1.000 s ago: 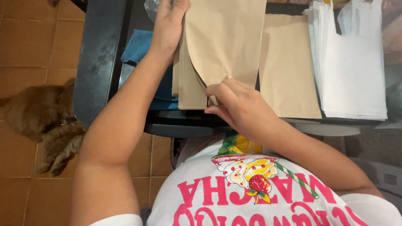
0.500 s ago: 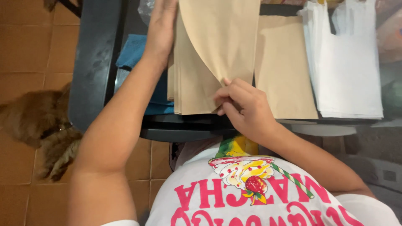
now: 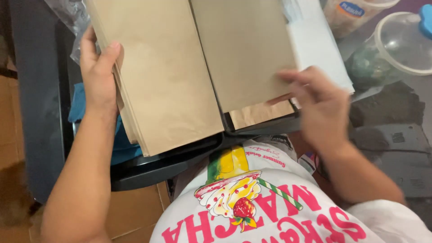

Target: Organizing stacks of paper and plastic bags into trays on a counter.

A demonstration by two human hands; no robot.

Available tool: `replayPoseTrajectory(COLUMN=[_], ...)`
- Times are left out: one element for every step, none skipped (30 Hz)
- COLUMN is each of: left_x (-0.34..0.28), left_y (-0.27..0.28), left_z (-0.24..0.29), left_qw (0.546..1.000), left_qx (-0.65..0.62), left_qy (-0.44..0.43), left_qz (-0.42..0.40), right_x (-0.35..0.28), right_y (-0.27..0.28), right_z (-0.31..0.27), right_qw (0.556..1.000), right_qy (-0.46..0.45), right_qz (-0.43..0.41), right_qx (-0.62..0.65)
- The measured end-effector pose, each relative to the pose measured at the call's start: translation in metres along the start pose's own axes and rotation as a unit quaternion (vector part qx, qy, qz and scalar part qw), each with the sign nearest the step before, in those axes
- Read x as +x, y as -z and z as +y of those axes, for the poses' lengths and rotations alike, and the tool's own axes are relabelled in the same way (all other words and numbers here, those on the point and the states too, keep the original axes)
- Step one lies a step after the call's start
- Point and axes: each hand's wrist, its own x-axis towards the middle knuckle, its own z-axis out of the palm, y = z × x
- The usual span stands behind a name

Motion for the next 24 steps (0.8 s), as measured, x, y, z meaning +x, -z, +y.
replayPoseTrajectory(left_x=[-0.001, -0.001, -0.002, -0.001, 0.000, 0.000, 0.001, 0.001, 0.001, 0.000, 0.003, 0.002, 0.002, 0.001, 0.001, 0.001, 0.001, 0.001, 0.001, 0.001, 0.001, 0.000, 0.000, -0.001], left_y=[0.000, 0.000, 0.001, 0.001, 0.000, 0.000, -0.001, 0.000, 0.001, 0.002, 0.003, 0.004, 0.005, 0.003, 0.002, 0.000, 0.000, 0.001, 0.001, 0.001, 0.001, 0.001, 0.002, 0.002], left_z=[0.000, -0.001, -0.001, 0.000, -0.001, -0.001, -0.002, -0.002, -0.003, -0.005, -0.004, -0.005, -0.007, -0.006, -0.005, -0.003, -0.004, -0.003, -0.002, -0.003, -0.004, -0.005, -0.004, -0.003], left_qw=[1.000, 1.000, 1.000, 1.000, 1.000, 1.000, 0.999, 0.999, 1.000, 1.000, 1.000, 1.000, 1.000, 1.000, 0.999, 0.997, 0.997, 0.998, 0.998, 0.998, 0.999, 0.999, 0.999, 0.999], left_qx=[-0.011, -0.010, -0.007, -0.002, -0.002, -0.014, -0.026, -0.022, -0.013, -0.006, -0.004, -0.007, -0.010, -0.011, -0.031, -0.051, -0.052, -0.050, -0.047, -0.047, -0.049, -0.051, -0.051, -0.045], left_qy=[0.008, 0.010, -0.004, -0.022, -0.023, -0.013, -0.003, -0.005, -0.014, -0.021, -0.022, -0.019, -0.016, -0.013, 0.009, 0.029, 0.029, 0.023, 0.016, 0.015, 0.001, -0.013, -0.013, -0.020], left_qz=[0.023, 0.023, 0.014, 0.004, 0.005, 0.016, 0.028, 0.027, 0.019, 0.013, 0.011, 0.008, 0.005, 0.006, 0.023, 0.041, 0.043, 0.033, 0.023, 0.024, 0.014, 0.005, 0.006, -0.013], right_x=[0.003, -0.001, -0.004, -0.005, -0.006, -0.006, -0.006, -0.007, -0.007, -0.007, -0.006, -0.007, -0.009, -0.009, -0.008, -0.005, -0.006, -0.006, -0.007, -0.008, -0.008, -0.009, -0.009, -0.009], right_y=[0.016, 0.022, 0.028, 0.034, 0.032, 0.030, 0.027, 0.027, 0.026, 0.025, 0.025, 0.025, 0.025, 0.026, 0.026, 0.027, 0.029, 0.030, 0.032, 0.032, 0.033, 0.034, 0.035, 0.037], right_z=[-0.003, 0.009, 0.021, 0.032, 0.039, 0.048, 0.057, 0.063, 0.069, 0.075, 0.078, 0.081, 0.084, 0.080, 0.075, 0.071, 0.066, 0.062, 0.057, 0.059, 0.061, 0.063, 0.060, 0.058], right_qw=[0.990, 0.990, 0.984, 0.977, 0.977, 0.968, 0.957, 0.959, 0.948, 0.933, 0.934, 0.924, 0.912, 0.912, 0.929, 0.943, 0.942, 0.951, 0.955, 0.955, 0.950, 0.945, 0.945, 0.941], right_qy=[-0.065, -0.067, -0.091, -0.112, -0.111, -0.141, -0.171, -0.170, -0.147, -0.124, -0.124, -0.091, -0.057, -0.059, -0.087, -0.112, -0.112, -0.153, -0.195, -0.193, -0.203, -0.213, -0.212, -0.220], right_qz=[0.046, 0.045, 0.029, 0.014, 0.015, -0.015, -0.044, -0.042, -0.081, -0.121, -0.120, -0.137, -0.153, -0.155, -0.142, -0.129, -0.130, -0.130, -0.130, -0.131, -0.142, -0.154, -0.155, -0.160], right_qx=[-0.113, -0.112, -0.147, -0.181, -0.181, -0.205, -0.228, -0.225, -0.270, -0.316, -0.314, -0.345, -0.375, -0.375, -0.331, -0.286, -0.287, -0.235, -0.182, -0.182, -0.190, -0.197, -0.197, -0.199])
